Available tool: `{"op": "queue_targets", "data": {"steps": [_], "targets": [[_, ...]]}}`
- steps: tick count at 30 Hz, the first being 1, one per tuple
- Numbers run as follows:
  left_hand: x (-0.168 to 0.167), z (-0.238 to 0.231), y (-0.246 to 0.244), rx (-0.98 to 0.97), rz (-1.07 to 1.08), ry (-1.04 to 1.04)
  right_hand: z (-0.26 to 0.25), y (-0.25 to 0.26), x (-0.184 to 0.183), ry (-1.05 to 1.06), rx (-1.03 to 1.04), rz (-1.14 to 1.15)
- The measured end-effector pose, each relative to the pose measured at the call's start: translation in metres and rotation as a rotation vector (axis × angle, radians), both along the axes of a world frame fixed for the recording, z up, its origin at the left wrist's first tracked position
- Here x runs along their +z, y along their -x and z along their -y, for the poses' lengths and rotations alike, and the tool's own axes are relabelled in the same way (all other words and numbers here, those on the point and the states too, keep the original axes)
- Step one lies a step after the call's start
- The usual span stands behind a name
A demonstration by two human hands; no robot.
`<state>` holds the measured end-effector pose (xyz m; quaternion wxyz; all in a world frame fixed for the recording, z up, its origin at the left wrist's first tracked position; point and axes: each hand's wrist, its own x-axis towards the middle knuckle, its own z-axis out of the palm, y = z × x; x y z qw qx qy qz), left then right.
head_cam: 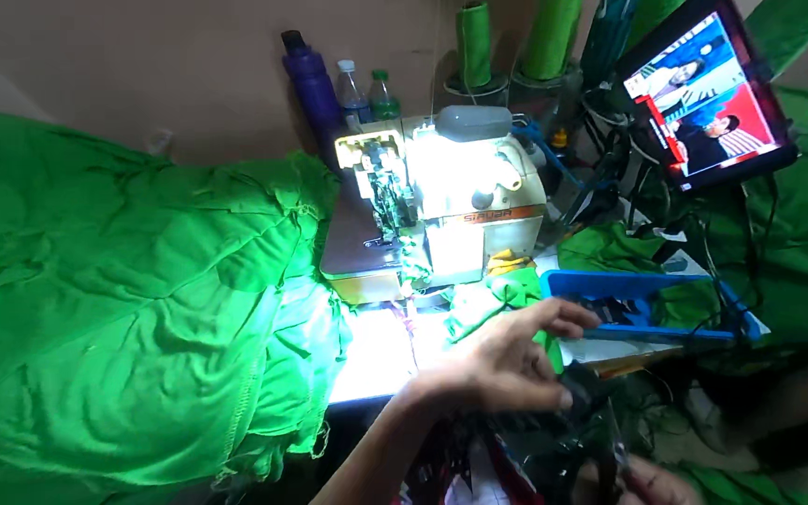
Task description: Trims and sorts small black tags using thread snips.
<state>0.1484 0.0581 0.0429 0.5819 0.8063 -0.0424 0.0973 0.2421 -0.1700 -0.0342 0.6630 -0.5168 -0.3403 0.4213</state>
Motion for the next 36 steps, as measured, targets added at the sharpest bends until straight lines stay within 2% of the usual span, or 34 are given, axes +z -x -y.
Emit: {"op": "queue_targets", "data": {"steps": [4,10,12,16,20,22,24,28,30,36], "targets": [[-0.017,0.020,0.051,0.052,0.147,0.150,-0.032,0.010,0.031,-0.058,-0.023,0.244],[-0.027,0.026,0.091,0.140,0.199,0.138,-0.058,0.033,0.040,-0.130,0.064,0.300],[-0.030,0.031,0.098,0.198,0.247,0.104,-0.061,0.039,0.041,-0.163,0.032,0.332],[-0.039,0.058,0.096,0.443,0.352,-0.095,-0.070,0.049,0.054,-0.248,-0.106,0.409],[-0.063,0.082,0.080,0.923,0.431,-0.271,-0.077,0.058,0.061,-0.289,-0.145,0.444],[-0.066,0.085,0.080,1.068,0.464,-0.303,-0.079,0.061,0.060,-0.322,-0.154,0.455],[-0.065,0.083,0.088,1.040,0.472,-0.282,-0.080,0.060,0.059,-0.334,-0.164,0.451],[-0.057,0.075,0.114,0.751,0.373,0.022,-0.088,0.060,0.059,-0.305,-0.194,0.348],[-0.054,0.070,0.122,0.661,0.361,0.097,-0.093,0.063,0.058,-0.275,-0.212,0.291],[-0.051,0.061,0.131,0.658,0.357,0.214,-0.101,0.067,0.056,-0.234,-0.220,0.204]]}}
